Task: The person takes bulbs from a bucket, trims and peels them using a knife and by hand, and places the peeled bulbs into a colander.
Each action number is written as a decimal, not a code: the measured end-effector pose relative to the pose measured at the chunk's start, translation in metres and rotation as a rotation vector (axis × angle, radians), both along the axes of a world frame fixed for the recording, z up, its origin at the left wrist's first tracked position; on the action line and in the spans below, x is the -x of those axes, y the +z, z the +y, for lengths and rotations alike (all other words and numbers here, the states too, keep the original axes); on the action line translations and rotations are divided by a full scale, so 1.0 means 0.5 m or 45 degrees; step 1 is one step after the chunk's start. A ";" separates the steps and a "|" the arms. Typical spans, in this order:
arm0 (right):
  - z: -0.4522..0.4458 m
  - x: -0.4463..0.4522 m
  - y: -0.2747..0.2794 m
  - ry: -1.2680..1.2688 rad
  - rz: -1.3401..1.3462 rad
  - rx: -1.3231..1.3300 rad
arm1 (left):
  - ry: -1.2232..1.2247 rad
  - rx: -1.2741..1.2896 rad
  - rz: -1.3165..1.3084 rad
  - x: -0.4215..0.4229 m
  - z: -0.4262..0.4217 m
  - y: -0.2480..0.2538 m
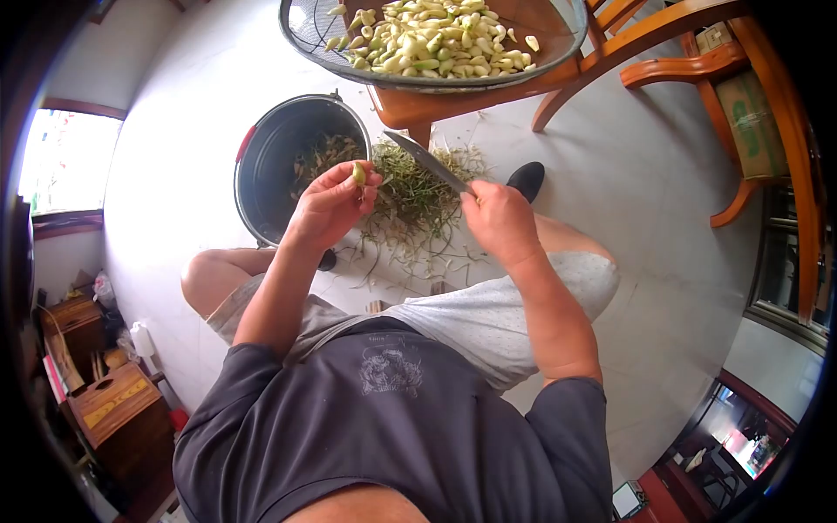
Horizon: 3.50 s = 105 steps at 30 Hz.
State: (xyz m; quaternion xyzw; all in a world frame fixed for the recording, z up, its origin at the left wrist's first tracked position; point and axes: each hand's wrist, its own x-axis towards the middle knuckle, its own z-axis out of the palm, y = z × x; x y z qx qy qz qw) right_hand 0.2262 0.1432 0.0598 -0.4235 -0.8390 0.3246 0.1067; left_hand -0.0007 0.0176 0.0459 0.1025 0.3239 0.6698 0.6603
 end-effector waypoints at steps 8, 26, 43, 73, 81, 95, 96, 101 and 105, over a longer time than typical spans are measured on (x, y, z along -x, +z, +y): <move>-0.021 0.024 0.039 -0.045 0.286 0.172 | 0.204 -0.024 0.250 0.025 0.013 -0.055; -0.041 0.035 -0.001 0.073 0.395 0.036 | 0.271 0.147 0.303 -0.022 0.032 -0.062; -0.057 0.038 -0.015 0.148 0.313 -0.283 | 0.321 0.078 0.116 -0.032 0.034 -0.080; 0.008 0.004 -0.022 0.205 -0.438 0.134 | -0.223 0.984 1.150 0.326 -0.026 -0.241; 0.011 0.043 -0.013 0.251 -0.553 0.196 | -0.654 1.287 1.668 0.321 -0.060 -0.481; 0.000 0.050 0.017 0.315 -0.541 0.261 | -0.343 0.999 1.825 0.342 -0.112 -0.499; 0.001 0.048 0.015 0.320 -0.525 0.269 | -0.348 1.026 1.878 0.342 -0.108 -0.505; 0.007 0.035 -0.005 0.341 -0.543 0.244 | -0.742 1.176 2.124 0.273 -0.072 -0.492; 0.008 0.032 0.000 0.355 -0.547 0.214 | -0.883 1.161 2.074 0.266 -0.059 -0.492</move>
